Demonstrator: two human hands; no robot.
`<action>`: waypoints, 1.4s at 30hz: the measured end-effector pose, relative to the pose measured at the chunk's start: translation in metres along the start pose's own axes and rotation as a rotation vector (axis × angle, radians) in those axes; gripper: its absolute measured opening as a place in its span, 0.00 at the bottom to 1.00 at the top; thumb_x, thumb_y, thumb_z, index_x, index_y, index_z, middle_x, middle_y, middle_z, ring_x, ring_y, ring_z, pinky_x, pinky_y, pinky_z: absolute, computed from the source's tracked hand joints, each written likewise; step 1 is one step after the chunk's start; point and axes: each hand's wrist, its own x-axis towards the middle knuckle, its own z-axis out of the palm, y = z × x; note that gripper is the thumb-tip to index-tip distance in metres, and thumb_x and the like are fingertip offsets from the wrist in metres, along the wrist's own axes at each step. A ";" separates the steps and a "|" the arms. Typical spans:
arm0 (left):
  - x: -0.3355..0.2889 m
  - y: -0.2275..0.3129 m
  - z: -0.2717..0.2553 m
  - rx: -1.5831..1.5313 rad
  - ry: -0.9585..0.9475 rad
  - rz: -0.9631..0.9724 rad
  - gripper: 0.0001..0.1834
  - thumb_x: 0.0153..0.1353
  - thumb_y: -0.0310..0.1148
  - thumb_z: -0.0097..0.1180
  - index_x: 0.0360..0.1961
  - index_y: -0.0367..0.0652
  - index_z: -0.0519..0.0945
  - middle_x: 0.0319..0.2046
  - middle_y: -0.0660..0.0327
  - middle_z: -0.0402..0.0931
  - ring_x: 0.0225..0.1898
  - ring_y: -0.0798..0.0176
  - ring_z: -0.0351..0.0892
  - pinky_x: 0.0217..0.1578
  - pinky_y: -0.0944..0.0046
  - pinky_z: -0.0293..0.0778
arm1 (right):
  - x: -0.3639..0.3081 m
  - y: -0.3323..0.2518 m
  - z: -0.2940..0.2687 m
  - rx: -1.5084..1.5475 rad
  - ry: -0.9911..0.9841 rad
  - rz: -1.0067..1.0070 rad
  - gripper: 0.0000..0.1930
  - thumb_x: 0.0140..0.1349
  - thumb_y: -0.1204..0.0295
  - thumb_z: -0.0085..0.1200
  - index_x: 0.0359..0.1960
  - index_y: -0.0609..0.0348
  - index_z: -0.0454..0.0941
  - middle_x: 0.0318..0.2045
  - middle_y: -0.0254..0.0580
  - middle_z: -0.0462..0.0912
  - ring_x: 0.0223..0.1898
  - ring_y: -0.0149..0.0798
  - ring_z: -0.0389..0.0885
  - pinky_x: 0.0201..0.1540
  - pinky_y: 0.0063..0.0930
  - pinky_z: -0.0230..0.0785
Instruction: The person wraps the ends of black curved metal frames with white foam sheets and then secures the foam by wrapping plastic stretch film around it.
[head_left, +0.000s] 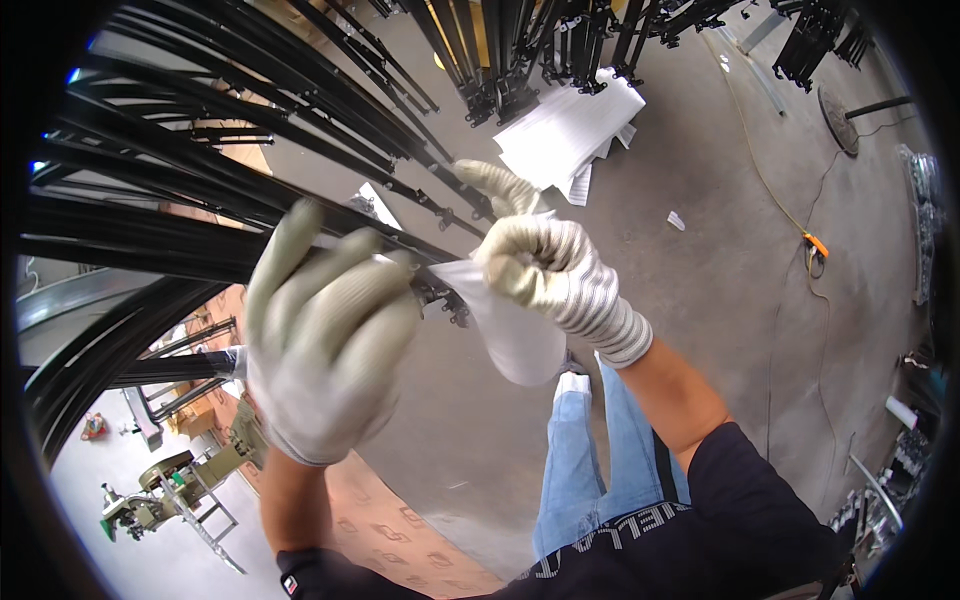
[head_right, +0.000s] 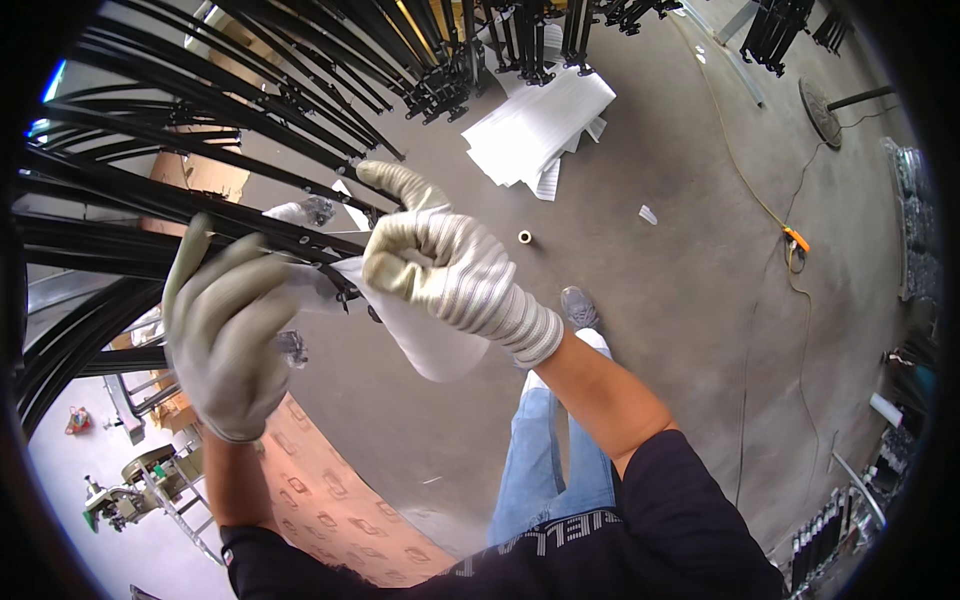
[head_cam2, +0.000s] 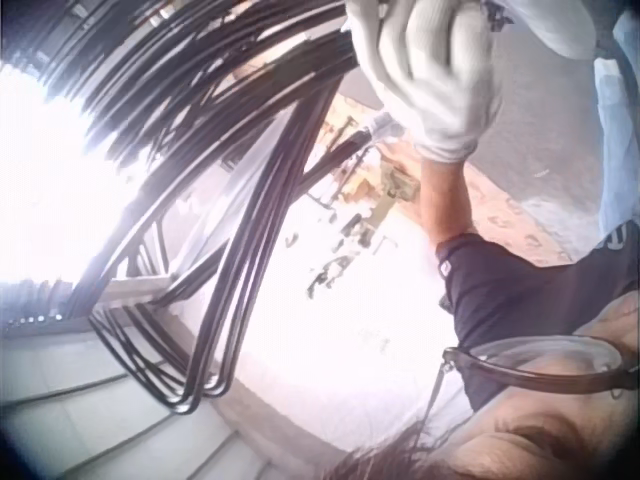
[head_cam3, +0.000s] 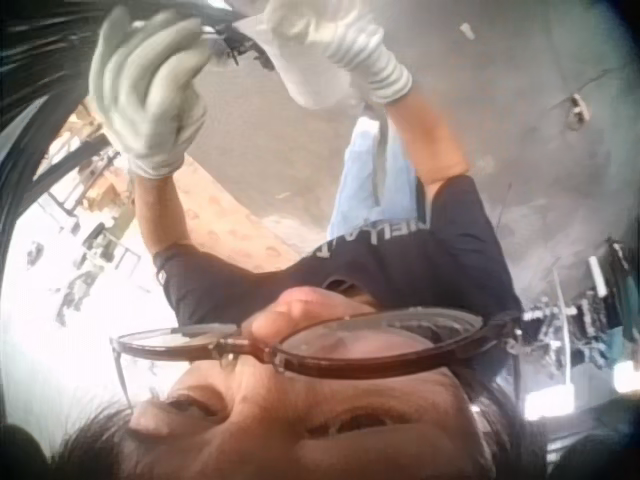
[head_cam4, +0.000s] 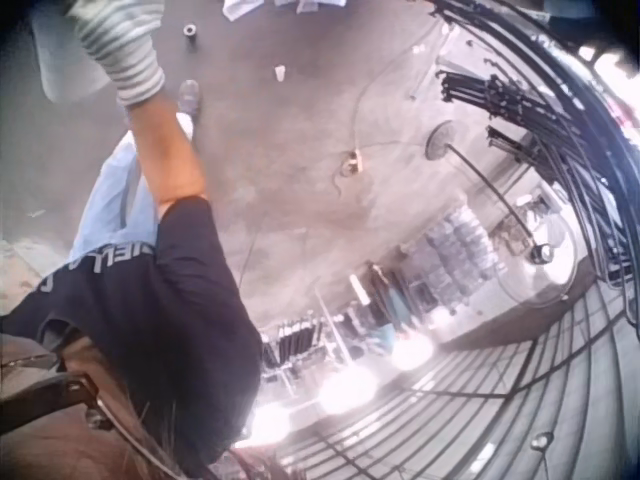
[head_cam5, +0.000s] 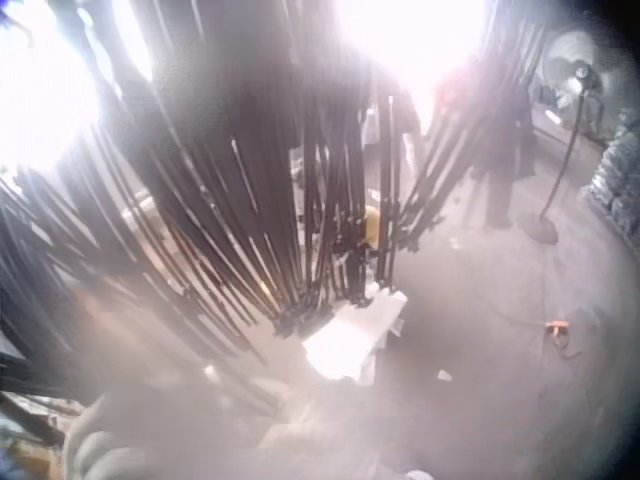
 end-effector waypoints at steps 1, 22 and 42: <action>-0.010 0.002 0.005 -0.175 0.249 -0.138 0.02 0.45 0.25 0.52 0.21 0.40 0.72 0.27 0.60 0.72 0.35 0.61 0.74 0.49 0.54 0.67 | 0.000 0.005 0.000 0.009 -0.017 -0.043 0.08 0.51 0.68 0.56 0.23 0.60 0.77 0.50 0.49 0.69 0.48 0.31 0.67 0.42 0.23 0.62; 0.063 -0.016 -0.002 0.386 -0.912 0.124 0.07 0.53 0.31 0.49 0.32 0.44 0.75 0.26 0.60 0.72 0.30 0.61 0.74 0.34 0.62 0.69 | 0.024 0.029 -0.007 0.416 0.022 0.117 0.05 0.57 0.74 0.51 0.29 0.62 0.76 0.24 0.27 0.76 0.26 0.19 0.67 0.31 0.16 0.63; 0.054 -0.036 0.079 0.092 -1.028 -0.126 0.07 0.49 0.29 0.52 0.31 0.46 0.78 0.26 0.56 0.76 0.31 0.52 0.76 0.32 0.58 0.71 | 0.011 0.065 -0.030 0.089 0.054 0.275 0.03 0.55 0.76 0.53 0.30 0.62 0.76 0.25 0.27 0.77 0.27 0.20 0.70 0.32 0.14 0.64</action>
